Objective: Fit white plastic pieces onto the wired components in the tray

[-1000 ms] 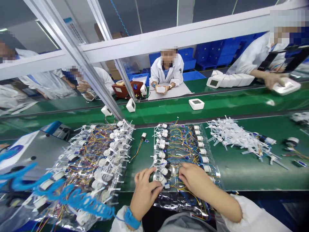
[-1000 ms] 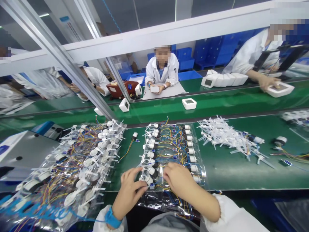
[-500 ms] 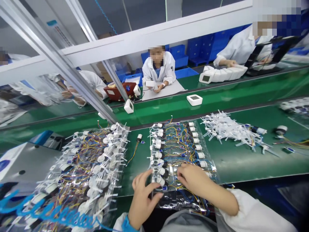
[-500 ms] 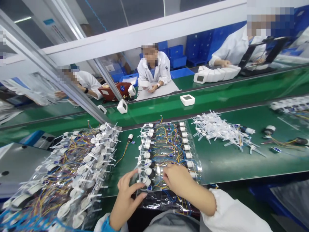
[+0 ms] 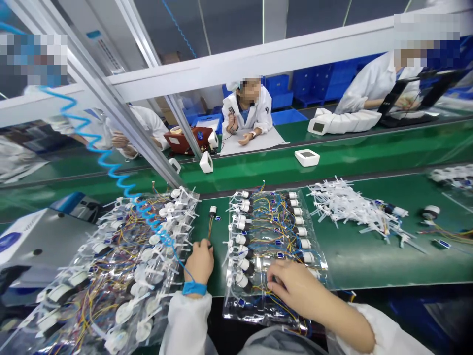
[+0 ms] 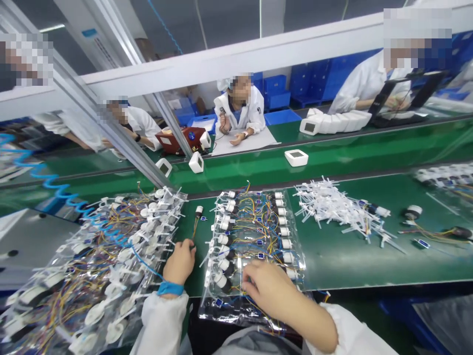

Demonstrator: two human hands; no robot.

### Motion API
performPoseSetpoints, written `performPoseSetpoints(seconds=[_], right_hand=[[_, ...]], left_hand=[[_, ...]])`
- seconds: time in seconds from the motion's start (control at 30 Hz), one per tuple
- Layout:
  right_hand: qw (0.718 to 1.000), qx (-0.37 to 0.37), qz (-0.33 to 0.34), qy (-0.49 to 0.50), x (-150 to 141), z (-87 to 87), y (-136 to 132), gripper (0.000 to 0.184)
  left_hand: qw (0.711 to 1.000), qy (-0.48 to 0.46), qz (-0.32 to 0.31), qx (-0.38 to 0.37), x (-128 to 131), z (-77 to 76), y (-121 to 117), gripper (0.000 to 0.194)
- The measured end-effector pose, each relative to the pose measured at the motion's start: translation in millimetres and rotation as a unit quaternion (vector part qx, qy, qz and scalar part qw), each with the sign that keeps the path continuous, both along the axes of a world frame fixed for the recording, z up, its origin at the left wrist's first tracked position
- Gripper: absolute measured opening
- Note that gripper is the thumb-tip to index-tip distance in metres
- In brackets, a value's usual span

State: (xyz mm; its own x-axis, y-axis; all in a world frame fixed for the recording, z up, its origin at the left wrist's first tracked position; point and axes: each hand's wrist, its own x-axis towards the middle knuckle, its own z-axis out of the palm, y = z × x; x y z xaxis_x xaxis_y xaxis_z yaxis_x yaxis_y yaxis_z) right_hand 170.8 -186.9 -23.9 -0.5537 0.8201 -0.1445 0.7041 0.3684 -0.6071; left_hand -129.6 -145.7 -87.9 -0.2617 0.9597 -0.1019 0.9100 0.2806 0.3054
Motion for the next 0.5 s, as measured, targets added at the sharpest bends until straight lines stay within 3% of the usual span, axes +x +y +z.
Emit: performPoseSetpoints(seconds=[0.1,0.17,0.23,0.3,0.37,0.43,0.5], right_hand=[[0.988,-0.078,0.02,0.128,3.6,10.0,-5.4,0.009],[0.936,-0.22,0.013,0.276,-1.7,8.3,-4.0,0.01],[0.825,-0.397,-0.022,0.4,-16.0,1.1,3.3,0.025],[0.691,-0.55,-0.088,0.46,-39.2,-7.5,15.7,0.036],[0.597,-0.634,-0.152,0.467,-69.2,-14.4,29.7,0.038],[0.57,-0.657,-0.172,0.463,-101.3,-18.9,41.6,0.039],[0.579,-0.646,-0.162,0.471,-129.9,-21.7,49.2,0.043]], left_hand=[[0.999,-0.041,-0.027,-0.009,0.7,5.6,-6.6,0.011],[0.996,-0.077,-0.037,0.015,3.0,11.8,-10.3,0.019],[0.992,-0.105,-0.034,0.054,7.5,21.2,-12.6,0.03],[0.985,-0.134,-0.027,0.107,14.1,33.5,-15.4,0.038],[0.969,-0.174,-0.023,0.172,22.3,46.8,-21.8,0.04],[0.951,-0.198,-0.026,0.235,30.9,57.8,-33.6,0.037],[0.941,-0.185,-0.045,0.28,38.2,63.3,-50.2,0.032]])
